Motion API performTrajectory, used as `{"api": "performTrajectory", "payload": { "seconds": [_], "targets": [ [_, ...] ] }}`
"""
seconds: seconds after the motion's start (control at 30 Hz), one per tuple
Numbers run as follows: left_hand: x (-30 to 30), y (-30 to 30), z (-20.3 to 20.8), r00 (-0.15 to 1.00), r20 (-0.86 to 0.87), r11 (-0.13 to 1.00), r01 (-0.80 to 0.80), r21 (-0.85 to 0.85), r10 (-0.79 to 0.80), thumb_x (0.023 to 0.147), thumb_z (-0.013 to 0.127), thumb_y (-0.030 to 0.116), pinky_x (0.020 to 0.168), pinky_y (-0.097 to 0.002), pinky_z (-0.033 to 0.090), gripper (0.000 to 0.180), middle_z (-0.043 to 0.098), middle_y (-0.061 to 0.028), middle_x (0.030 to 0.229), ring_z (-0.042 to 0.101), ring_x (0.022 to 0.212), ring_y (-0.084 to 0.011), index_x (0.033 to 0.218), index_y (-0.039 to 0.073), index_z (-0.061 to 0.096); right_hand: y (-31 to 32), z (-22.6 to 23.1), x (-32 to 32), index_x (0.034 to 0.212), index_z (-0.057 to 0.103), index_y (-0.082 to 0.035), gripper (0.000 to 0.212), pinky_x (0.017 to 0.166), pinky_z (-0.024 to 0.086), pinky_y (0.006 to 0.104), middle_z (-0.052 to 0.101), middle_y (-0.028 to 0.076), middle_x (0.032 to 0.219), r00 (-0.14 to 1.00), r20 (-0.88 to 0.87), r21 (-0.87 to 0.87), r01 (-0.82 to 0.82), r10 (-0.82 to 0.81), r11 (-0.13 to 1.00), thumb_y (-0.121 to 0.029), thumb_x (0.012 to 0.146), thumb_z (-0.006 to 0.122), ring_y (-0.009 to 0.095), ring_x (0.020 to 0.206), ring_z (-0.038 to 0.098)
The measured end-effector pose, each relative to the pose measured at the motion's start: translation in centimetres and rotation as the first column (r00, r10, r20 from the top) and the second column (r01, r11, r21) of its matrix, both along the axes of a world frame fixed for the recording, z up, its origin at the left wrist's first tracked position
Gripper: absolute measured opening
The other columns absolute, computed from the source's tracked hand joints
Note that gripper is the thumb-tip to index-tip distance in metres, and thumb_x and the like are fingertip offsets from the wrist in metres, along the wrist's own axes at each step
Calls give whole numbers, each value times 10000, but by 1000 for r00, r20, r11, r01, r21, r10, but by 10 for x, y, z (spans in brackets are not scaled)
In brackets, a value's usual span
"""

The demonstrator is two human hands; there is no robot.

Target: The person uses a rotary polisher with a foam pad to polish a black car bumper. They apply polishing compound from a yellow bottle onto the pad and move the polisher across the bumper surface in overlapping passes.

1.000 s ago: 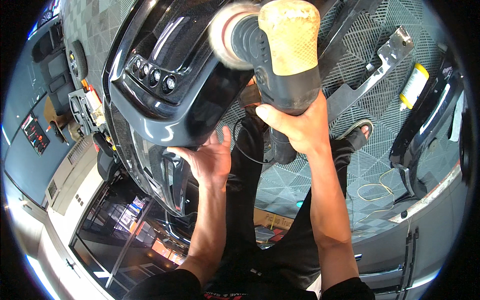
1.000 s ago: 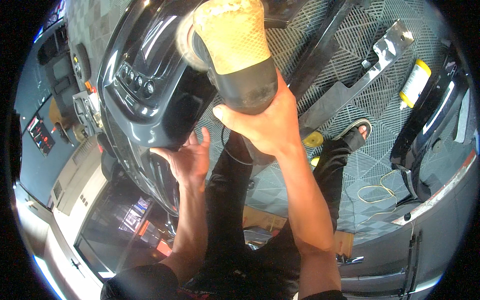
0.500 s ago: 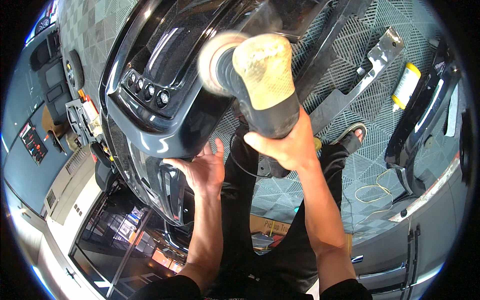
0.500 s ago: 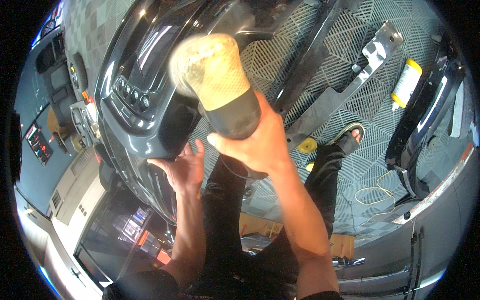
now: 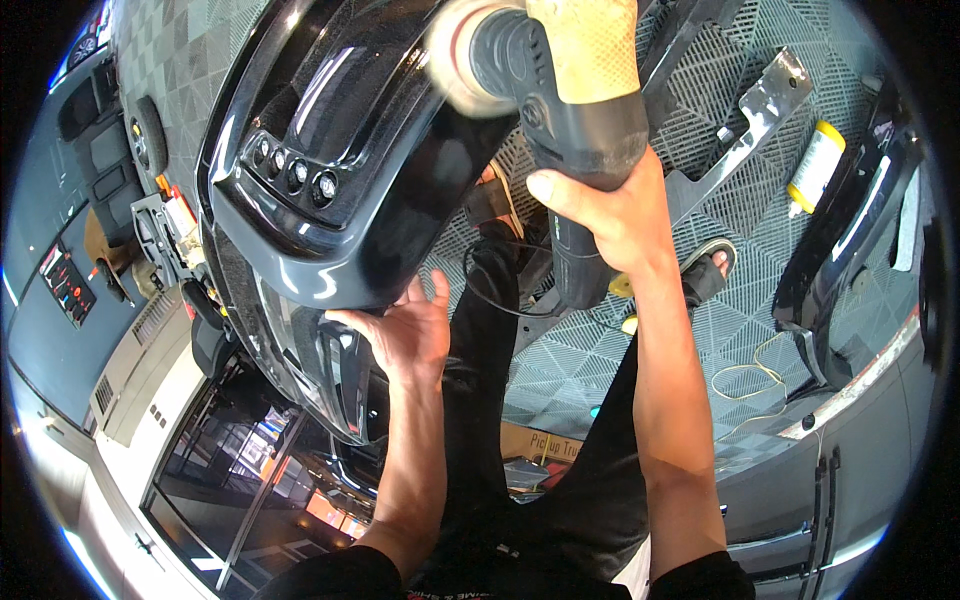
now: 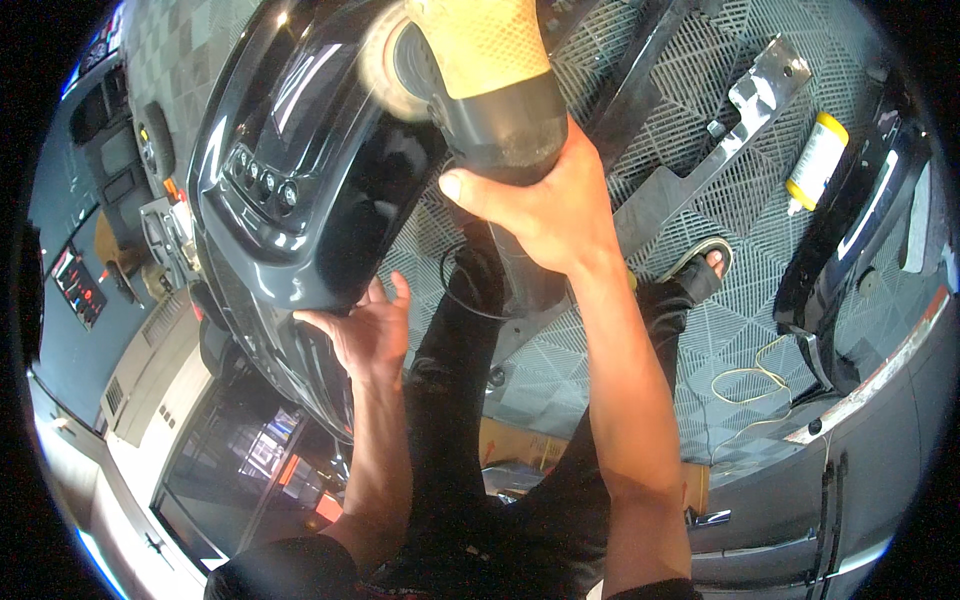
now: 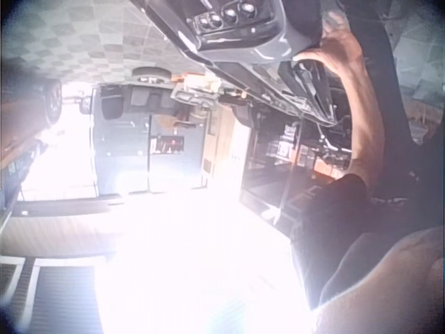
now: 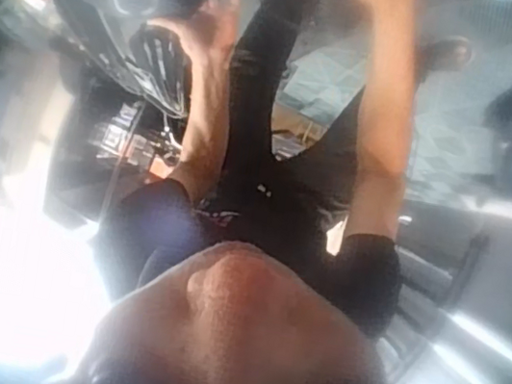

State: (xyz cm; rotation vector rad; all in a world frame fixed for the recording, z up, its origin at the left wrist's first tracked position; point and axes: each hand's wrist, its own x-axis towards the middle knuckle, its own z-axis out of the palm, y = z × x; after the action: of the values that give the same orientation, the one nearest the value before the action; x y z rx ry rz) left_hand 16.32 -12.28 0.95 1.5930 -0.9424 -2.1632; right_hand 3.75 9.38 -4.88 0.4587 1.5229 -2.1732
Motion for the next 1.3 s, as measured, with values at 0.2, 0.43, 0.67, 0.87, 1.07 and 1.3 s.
{"api": "performTrajectory", "payload": {
  "seconds": [0.2,0.43,0.67,0.87,1.07,1.3],
  "targets": [
    [1,1,1,1000,6,1000,-5,12,5,791,576,832,1010,-529,450,809,641,58,1340,571,1247,-147,1355,252,589,6,-7,-20,1113,680,-13,489,815,560,316,727,51,978,999,-27,83,-33,35,996,-221,737,912,146,905,683],
    [0,2,3,1000,-9,1000,14,23,-14,812,542,834,1005,-529,441,778,645,62,1320,571,1234,-140,1336,261,599,14,-19,-32,1027,690,-21,366,703,534,300,689,38,850,997,-70,115,41,-33,993,-267,808,850,136,741,659],
    [-4,3,2,1000,-9,999,-12,36,13,826,523,833,1003,-520,408,746,654,59,1285,553,1238,-127,1318,277,605,5,-11,-20,1114,678,-16,445,785,538,309,696,28,965,996,-83,-6,27,-27,1000,-213,777,891,134,851,655],
    [1,-2,1,999,-50,998,-5,70,8,820,534,829,1008,-506,400,761,640,37,1332,542,1247,-132,1351,287,586,-8,7,24,1283,609,-25,732,920,552,342,734,82,1092,993,113,-53,-36,41,998,-214,656,937,173,1002,693],
    [3,-2,2,999,-33,999,34,34,-33,832,520,827,988,-471,437,760,640,44,1311,543,1232,-130,1349,274,583,-13,18,22,1335,586,-22,794,955,546,350,729,101,1143,992,121,-32,-22,26,999,-218,653,942,181,1051,693],
    [2,-1,2,996,-65,998,57,24,-55,821,555,810,981,-472,470,763,651,51,1316,560,1235,-128,1360,271,586,13,-2,-32,1172,645,-10,542,823,569,324,718,49,992,992,126,-129,45,-28,991,-159,727,914,143,885,680]
  ]
}}
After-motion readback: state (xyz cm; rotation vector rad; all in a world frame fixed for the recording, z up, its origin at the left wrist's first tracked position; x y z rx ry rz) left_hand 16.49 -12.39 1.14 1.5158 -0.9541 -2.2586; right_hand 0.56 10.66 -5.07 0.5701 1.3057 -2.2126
